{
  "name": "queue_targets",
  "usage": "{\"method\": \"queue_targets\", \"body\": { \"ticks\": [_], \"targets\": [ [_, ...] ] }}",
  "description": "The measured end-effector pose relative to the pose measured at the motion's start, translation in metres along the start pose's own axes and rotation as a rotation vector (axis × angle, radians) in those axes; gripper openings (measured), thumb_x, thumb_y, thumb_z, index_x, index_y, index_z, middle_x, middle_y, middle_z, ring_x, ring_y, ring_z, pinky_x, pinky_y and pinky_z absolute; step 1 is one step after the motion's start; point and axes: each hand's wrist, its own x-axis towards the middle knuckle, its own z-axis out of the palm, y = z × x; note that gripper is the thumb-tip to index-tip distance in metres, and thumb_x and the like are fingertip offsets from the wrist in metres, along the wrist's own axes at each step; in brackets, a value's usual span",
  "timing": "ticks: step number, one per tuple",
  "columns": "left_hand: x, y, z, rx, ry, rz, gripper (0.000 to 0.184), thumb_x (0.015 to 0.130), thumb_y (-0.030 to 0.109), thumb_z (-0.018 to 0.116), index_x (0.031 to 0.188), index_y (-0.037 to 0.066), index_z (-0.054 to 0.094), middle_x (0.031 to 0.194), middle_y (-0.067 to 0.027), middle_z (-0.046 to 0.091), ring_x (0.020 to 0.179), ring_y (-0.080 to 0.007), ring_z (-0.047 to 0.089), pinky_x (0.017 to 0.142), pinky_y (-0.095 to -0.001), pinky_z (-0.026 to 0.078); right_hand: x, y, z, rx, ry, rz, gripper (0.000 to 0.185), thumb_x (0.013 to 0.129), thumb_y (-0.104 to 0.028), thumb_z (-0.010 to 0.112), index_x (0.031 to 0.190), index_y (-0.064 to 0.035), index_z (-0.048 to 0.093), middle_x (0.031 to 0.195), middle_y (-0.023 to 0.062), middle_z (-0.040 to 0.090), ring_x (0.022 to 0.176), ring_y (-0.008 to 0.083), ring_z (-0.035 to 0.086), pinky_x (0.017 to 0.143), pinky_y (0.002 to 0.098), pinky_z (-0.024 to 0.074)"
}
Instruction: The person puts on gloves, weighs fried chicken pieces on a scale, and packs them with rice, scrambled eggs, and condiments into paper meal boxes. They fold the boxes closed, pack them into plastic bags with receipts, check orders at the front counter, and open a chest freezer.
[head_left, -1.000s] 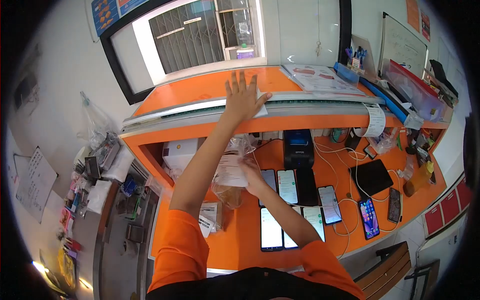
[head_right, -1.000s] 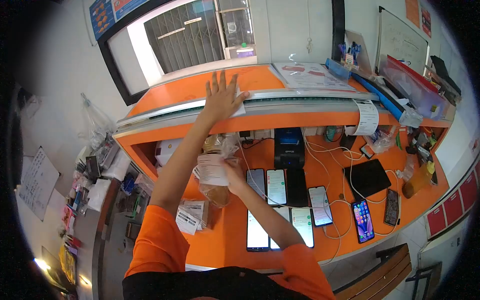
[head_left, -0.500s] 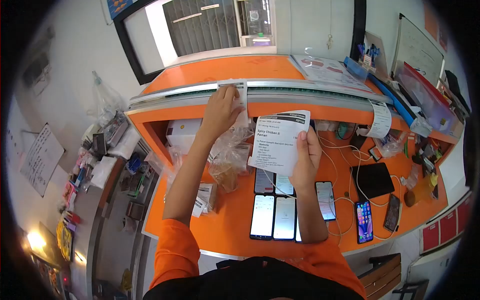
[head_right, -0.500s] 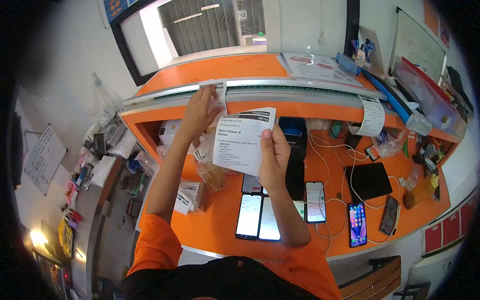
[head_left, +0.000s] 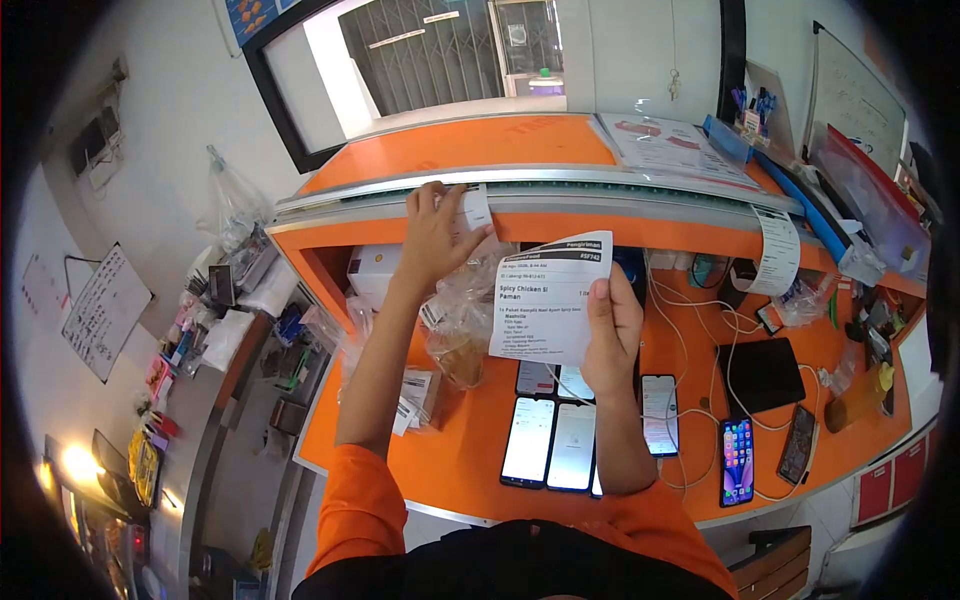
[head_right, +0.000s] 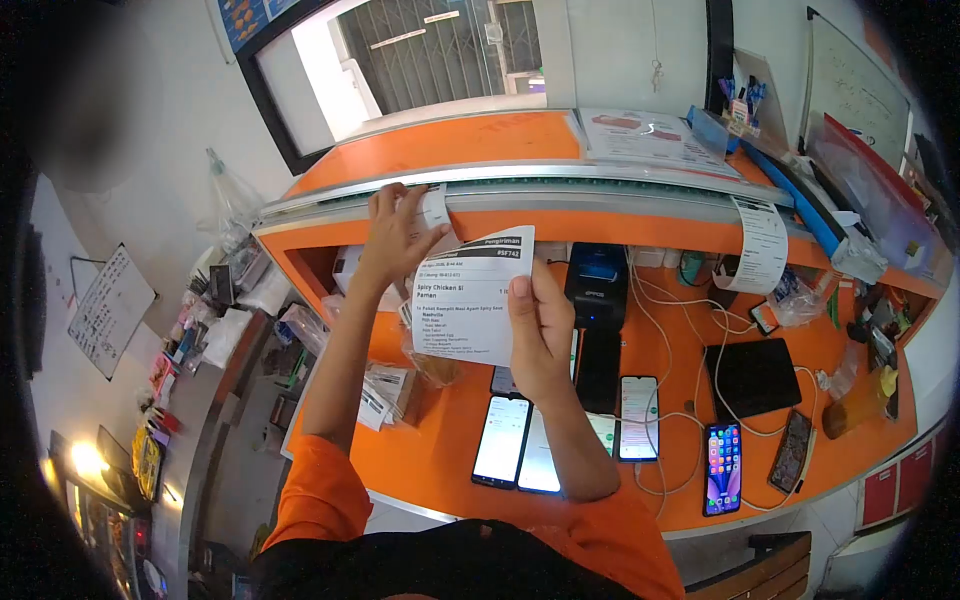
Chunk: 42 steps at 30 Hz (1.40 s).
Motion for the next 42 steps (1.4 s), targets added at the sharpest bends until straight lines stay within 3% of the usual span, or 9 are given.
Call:
{"method": "queue_targets", "body": {
  "ticks": [11, 15, 18, 20, 21, 25, 32, 34, 42],
  "targets": [
    [-0.011, -0.017, -0.001, 0.0, -0.013, -0.024, 0.043, 0.081, 0.036, 0.046, 0.114, 0.009, 0.045, 0.107, -0.0164, 0.044, 0.1, -0.0343, 0.04, 0.086, -0.0433, 0.03, -0.01, 0.026, 0.073, 0.068, 0.011, 0.08, 0.036, 0.09, -0.025, 0.037, 0.112, 0.0026, 0.041, 0.1, 0.0062, 0.052, 0.092, 0.0102, 0.048, 0.081, 0.0232, 0.0366],
    [-0.073, -0.046, -0.07, -0.459, 0.152, -0.143, 0.05, 0.084, 0.044, 0.039, 0.12, 0.009, 0.038, 0.102, -0.0174, 0.047, 0.097, -0.0268, 0.045, 0.083, -0.0331, 0.035, -0.025, 0.046, 0.125, -0.106, -0.065, 0.002, 0.036, 0.09, -0.026, 0.035, 0.111, 0.0026, 0.043, 0.099, 0.0061, 0.051, 0.092, 0.0113, 0.047, 0.081, 0.0243, 0.0355],
    [-0.152, -0.036, -0.177, -1.28, 0.151, -0.657, 0.063, 0.082, 0.056, 0.032, 0.127, 0.013, 0.026, 0.096, -0.012, 0.052, 0.092, -0.0219, 0.05, 0.082, -0.033, 0.037, -0.042, 0.045, 0.191, -0.059, -0.159, 0.035, 0.035, 0.091, -0.027, 0.034, 0.109, 0.0019, 0.044, 0.098, 0.0056, 0.052, 0.091, 0.0112, 0.047, 0.08, 0.024, 0.0357],
    [-0.199, -0.032, -0.246, -1.22, 0.157, -0.658, 0.075, 0.077, 0.063, 0.033, 0.129, 0.013, 0.015, 0.091, -0.0095, 0.053, 0.088, -0.0187, 0.052, 0.078, -0.0336, 0.04, -0.061, 0.051, 0.253, 0.109, -0.2, 0.075, 0.036, 0.091, -0.028, 0.034, 0.109, 0.0017, 0.043, 0.097, 0.0056, 0.052, 0.091, 0.0113, 0.047, 0.08, 0.0246, 0.0362],
    [-0.227, -0.036, -0.273, -1.273, 0.223, -0.488, 0.072, 0.077, 0.047, 0.052, 0.129, 0.013, 0.015, 0.099, -0.0119, 0.051, 0.091, -0.0202, 0.052, 0.076, -0.0354, 0.043, -0.073, 0.051, 0.286, 0.162, -0.253, 0.111, 0.037, 0.091, -0.028, 0.033, 0.109, 0.0018, 0.043, 0.097, 0.0058, 0.052, 0.091, 0.0112, 0.047, 0.081, 0.0247, 0.0363],
    [-0.305, -0.036, -0.404, -0.57, 0.153, -0.69, 0.068, 0.069, -0.001, 0.061, 0.127, 0.008, 0.027, 0.118, -0.0131, 0.041, 0.088, -0.0162, 0.054, 0.068, -0.0267, 0.049, -0.141, 0.044, 0.424, 0.362, -0.546, 0.236, 0.04, 0.091, -0.024, 0.034, 0.119, 0.0042, 0.036, 0.109, 0.0103, 0.047, 0.099, 0.0147, 0.044, 0.086, 0.0263, 0.0336],
    [-0.431, -0.035, -0.571, -0.104, 0.243, -0.912, 0.066, 0.07, -0.001, 0.059, 0.129, 0.007, 0.028, 0.125, -0.0119, 0.037, 0.108, -0.0192, 0.042, 0.069, -0.026, 0.049, -0.269, 0.023, 0.611, 0.89, -0.975, 0.387, 0.075, 0.075, -0.003, 0.059, 0.131, -0.0026, 0.009, 0.121, 0.0136, 0.034, 0.107, 0.0198, 0.041, 0.09, 0.031, 0.034],
    [-0.466, -0.039, -0.602, 0.072, 0.261, -0.919, 0.069, 0.069, 0.0, 0.057, 0.13, 0.007, 0.025, 0.127, -0.0163, 0.033, 0.114, -0.0276, 0.037, 0.084, -0.0307, 0.039, -0.3, 0.009, 0.653, 0.969, -0.988, 0.417, 0.079, 0.072, 0.003, 0.06, 0.131, -0.0029, 0.007, 0.12, 0.0129, 0.035, 0.108, 0.0201, 0.041, 0.09, 0.0314, 0.0351],
    [-0.59, -0.099, -0.701, 0.194, 0.371, -1.031, 0.072, 0.067, -0.003, 0.051, 0.131, 0.005, 0.02, 0.132, -0.0173, 0.026, 0.124, -0.0305, 0.023, 0.1, -0.0334, 0.02, -0.391, 0.054, 0.842, 1.049, -1.262, 0.431, 0.042, 0.067, 0.009, 0.061, 0.107, 0.0034, 0.051, 0.098, 0.0056, 0.047, 0.096, 0.0166, 0.047, 0.085, 0.0269, 0.0365]
  ]
}}
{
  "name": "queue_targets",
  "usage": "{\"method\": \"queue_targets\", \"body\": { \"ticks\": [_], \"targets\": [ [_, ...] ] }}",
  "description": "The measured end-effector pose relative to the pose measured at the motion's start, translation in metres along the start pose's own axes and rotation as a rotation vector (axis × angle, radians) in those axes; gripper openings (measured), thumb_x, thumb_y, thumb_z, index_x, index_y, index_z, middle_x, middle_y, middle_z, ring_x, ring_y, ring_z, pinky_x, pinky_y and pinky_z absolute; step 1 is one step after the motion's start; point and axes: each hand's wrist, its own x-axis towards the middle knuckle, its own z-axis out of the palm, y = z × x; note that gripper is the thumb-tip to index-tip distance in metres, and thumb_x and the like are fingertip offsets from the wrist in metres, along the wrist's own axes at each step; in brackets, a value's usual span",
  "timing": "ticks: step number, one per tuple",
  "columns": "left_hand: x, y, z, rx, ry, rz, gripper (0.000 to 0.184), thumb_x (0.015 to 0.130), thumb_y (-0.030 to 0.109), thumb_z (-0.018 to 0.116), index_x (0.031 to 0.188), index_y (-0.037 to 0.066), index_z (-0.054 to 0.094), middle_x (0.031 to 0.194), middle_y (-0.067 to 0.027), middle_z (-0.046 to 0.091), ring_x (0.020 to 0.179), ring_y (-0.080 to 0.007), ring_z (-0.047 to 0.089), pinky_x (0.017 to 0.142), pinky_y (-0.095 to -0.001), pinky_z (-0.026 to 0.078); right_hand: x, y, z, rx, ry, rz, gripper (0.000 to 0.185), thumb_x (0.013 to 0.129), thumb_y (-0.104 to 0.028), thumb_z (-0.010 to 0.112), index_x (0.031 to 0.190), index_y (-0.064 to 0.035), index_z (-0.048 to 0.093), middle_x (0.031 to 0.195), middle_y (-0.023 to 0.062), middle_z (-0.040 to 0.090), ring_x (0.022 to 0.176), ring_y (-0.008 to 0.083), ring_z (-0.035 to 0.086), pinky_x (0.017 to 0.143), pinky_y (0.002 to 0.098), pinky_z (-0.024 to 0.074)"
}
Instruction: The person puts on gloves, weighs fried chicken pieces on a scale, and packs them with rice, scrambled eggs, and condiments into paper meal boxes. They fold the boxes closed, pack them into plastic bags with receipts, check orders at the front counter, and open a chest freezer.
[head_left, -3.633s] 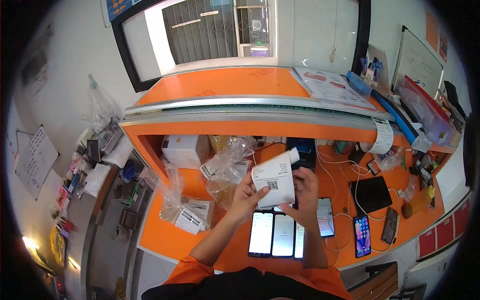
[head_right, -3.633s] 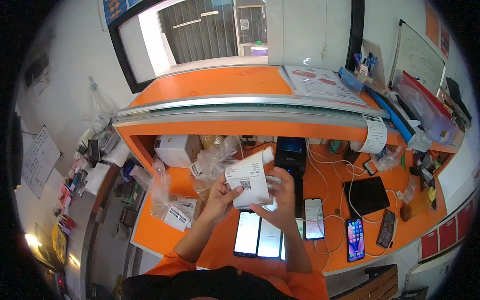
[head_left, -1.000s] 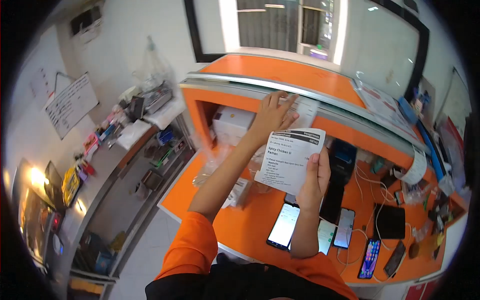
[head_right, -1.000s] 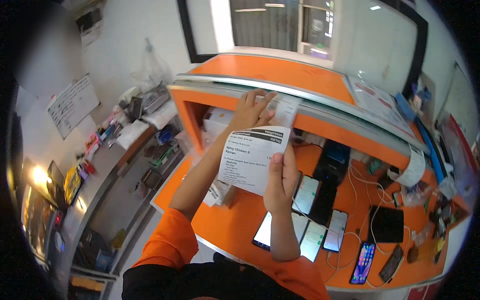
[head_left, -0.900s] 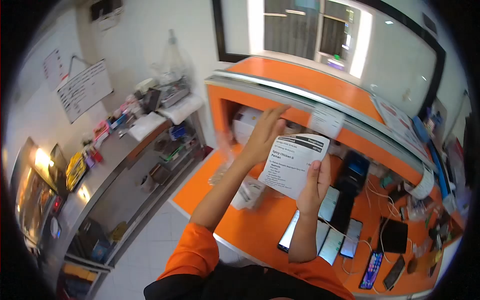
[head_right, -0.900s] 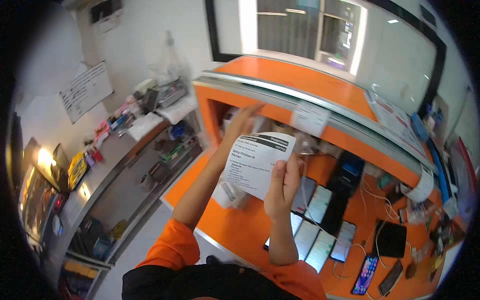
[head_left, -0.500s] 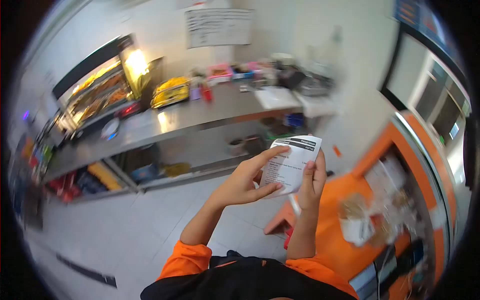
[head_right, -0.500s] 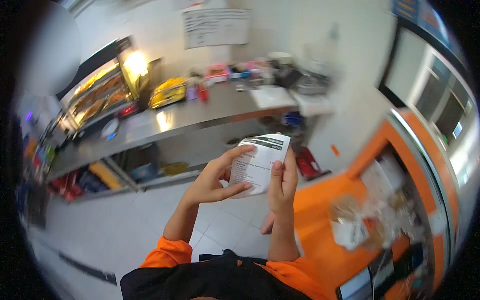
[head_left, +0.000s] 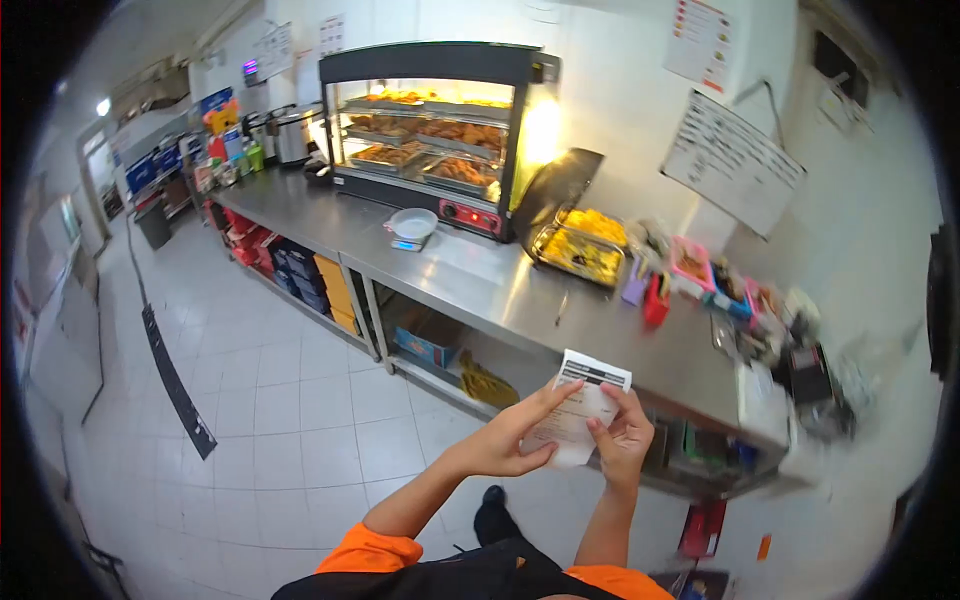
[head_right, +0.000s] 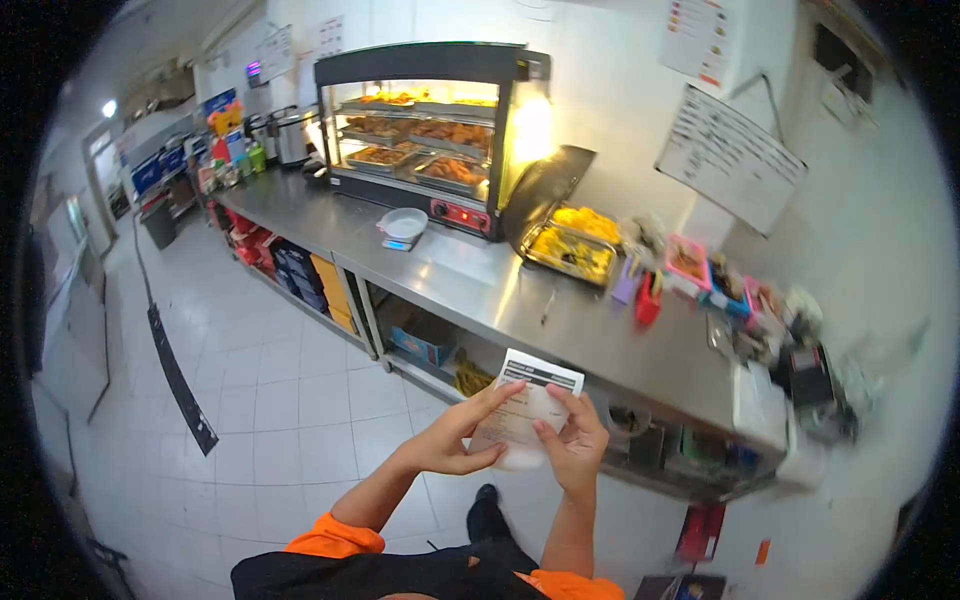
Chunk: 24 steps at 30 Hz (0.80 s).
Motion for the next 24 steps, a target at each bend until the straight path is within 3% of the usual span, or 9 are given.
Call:
{"method": "queue_targets", "body": {
  "ticks": [3, 6, 7, 9, 13, 15, 16, 19, 24],
  "targets": [
    [0.014, -0.044, -0.034, 0.002, 0.084, -0.137, 0.073, 0.068, -0.004, 0.054, 0.132, 0.004, 0.018, 0.133, -0.0145, 0.025, 0.124, -0.0257, 0.024, 0.099, -0.0306, 0.022, 0.064, 0.051, 0.013, 0.036, -0.14, 0.107, 0.04, 0.066, 0.01, 0.061, 0.104, 0.0029, 0.054, 0.103, 0.0089, 0.051, 0.1, 0.0178, 0.047, 0.087, 0.0283, 0.036],
    [0.016, -0.085, -0.058, -0.305, 0.373, -0.266, 0.076, 0.07, -0.004, 0.057, 0.133, 0.006, 0.014, 0.136, -0.0116, 0.02, 0.122, -0.0238, 0.027, 0.096, -0.0305, 0.027, 0.138, 0.099, 0.042, 0.023, -0.442, 0.101, 0.038, 0.067, 0.01, 0.057, 0.104, 0.0002, 0.055, 0.108, 0.0118, 0.052, 0.102, 0.0194, 0.048, 0.088, 0.0283, 0.0355],
    [0.012, -0.095, -0.07, -0.302, 0.41, -0.325, 0.079, 0.072, -0.004, 0.058, 0.134, 0.01, 0.011, 0.137, -0.0096, 0.016, 0.117, -0.0227, 0.034, 0.089, -0.0298, 0.036, 0.16, 0.115, 0.058, 0.038, -0.527, 0.091, 0.039, 0.068, 0.01, 0.056, 0.105, -0.0008, 0.055, 0.107, 0.0118, 0.053, 0.101, 0.0198, 0.048, 0.088, 0.028, 0.0359],
    [0.007, -0.102, -0.096, -0.297, 0.624, -0.407, 0.079, 0.072, -0.004, 0.058, 0.134, 0.011, 0.011, 0.136, -0.0097, 0.018, 0.112, -0.0226, 0.04, 0.083, -0.0298, 0.041, 0.212, 0.143, 0.087, -0.063, -0.697, 0.172, 0.043, 0.068, 0.011, 0.05, 0.107, -0.0055, 0.055, 0.106, 0.0124, 0.053, 0.1, 0.0197, 0.049, 0.085, 0.0274, 0.0383],
    [-0.061, -0.157, -0.133, -0.083, 1.051, -0.612, 0.065, 0.073, -0.003, 0.057, 0.128, 0.007, 0.023, 0.13, -0.0085, 0.028, 0.101, -0.0216, 0.049, 0.074, -0.0279, 0.045, 0.365, 0.22, 0.153, -0.243, -0.803, -0.183, 0.043, 0.062, -0.001, 0.049, 0.105, -0.0055, 0.056, 0.104, 0.007, 0.055, 0.09, 0.0155, 0.052, 0.078, 0.0264, 0.0413],
    [-0.111, -0.185, -0.139, 0.122, 1.213, -0.761, 0.056, 0.072, -0.001, 0.057, 0.122, 0.006, 0.032, 0.124, -0.0089, 0.034, 0.094, -0.0201, 0.052, 0.072, -0.0268, 0.046, 0.453, 0.254, 0.19, -0.375, -0.602, -0.531, 0.038, 0.061, -0.001, 0.049, 0.099, -0.0043, 0.057, 0.097, 0.0085, 0.058, 0.089, 0.0197, 0.054, 0.077, 0.0279, 0.0421],
    [-0.133, -0.196, -0.139, 0.209, 1.304, -0.837, 0.053, 0.071, 0.0, 0.059, 0.118, 0.005, 0.036, 0.121, -0.0094, 0.036, 0.09, -0.0199, 0.053, 0.071, -0.0263, 0.046, 0.5, 0.271, 0.206, -0.366, -0.52, -0.474, 0.036, 0.061, 0.0, 0.048, 0.097, -0.0035, 0.057, 0.095, 0.0108, 0.058, 0.088, 0.0237, 0.055, 0.077, 0.0302, 0.0424],
    [-0.201, -0.241, -0.135, 0.296, 1.457, -0.994, 0.047, 0.069, 0.001, 0.059, 0.112, 0.004, 0.042, 0.114, -0.01, 0.039, 0.085, -0.0196, 0.053, 0.067, -0.0263, 0.047, 0.652, 0.315, 0.236, -0.579, -0.225, -0.865, 0.039, 0.059, 0.004, 0.055, 0.097, -0.0025, 0.056, 0.096, 0.0138, 0.057, 0.09, 0.0269, 0.055, 0.08, 0.0324, 0.0427],
    [-0.211, -0.287, -0.196, 0.4, 1.501, -1.066, 0.041, 0.069, 0.002, 0.059, 0.108, 0.005, 0.046, 0.111, -0.0123, 0.039, 0.091, -0.0201, 0.05, 0.065, -0.0268, 0.048, 0.766, 0.316, 0.263, -0.876, 0.15, -0.761, 0.049, 0.06, 0.0, 0.065, 0.107, -0.0032, 0.052, 0.109, 0.0169, 0.048, 0.101, 0.0308, 0.047, 0.087, 0.0339, 0.0378]
  ]
}}
